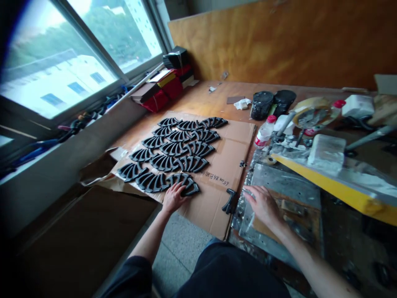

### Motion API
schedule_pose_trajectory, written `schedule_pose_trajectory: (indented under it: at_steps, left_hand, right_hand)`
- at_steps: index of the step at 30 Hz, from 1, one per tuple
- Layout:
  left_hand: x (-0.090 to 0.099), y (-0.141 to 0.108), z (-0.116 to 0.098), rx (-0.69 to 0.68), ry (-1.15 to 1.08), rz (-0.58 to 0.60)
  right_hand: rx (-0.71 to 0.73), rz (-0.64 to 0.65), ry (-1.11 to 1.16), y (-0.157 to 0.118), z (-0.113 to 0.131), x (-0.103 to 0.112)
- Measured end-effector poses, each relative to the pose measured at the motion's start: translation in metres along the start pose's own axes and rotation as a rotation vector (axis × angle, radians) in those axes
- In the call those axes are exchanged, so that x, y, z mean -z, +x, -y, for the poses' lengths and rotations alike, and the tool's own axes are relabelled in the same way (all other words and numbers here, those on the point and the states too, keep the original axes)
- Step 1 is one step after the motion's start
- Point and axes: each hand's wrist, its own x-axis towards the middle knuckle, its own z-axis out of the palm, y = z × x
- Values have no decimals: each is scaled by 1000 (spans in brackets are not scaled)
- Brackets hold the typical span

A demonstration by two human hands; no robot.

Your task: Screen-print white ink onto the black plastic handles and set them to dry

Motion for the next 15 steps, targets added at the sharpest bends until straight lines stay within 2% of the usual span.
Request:
schedule_pose_trajectory:
  at_steps: [4, 7, 9, 11, 12, 14, 15]
  left_hand:
    - [-4, -1, -25, 277, 28, -61]
    - [-6, -2, -47, 373, 13, -187]
    - [0, 4, -69, 377, -73, -284]
    - [16, 14, -107, 303, -273, -279]
    - [30, 17, -134, 242, -407, -233]
    - [70, 17, -200, 86, -681, -104]
    - [94, 11, -236, -51, -786, -32]
  right_hand:
    - [-102, -75, 3, -24, -1, 21]
    - [-178, -147, 8, -45, -12, 39]
    - [-251, -200, 12, -63, -32, 54]
    - [-358, -260, 1, -87, -61, 72]
    - [-424, -289, -15, -101, -78, 82]
    - [-563, -339, -69, -131, -113, 103]
    - [-625, -356, -101, -146, -132, 114]
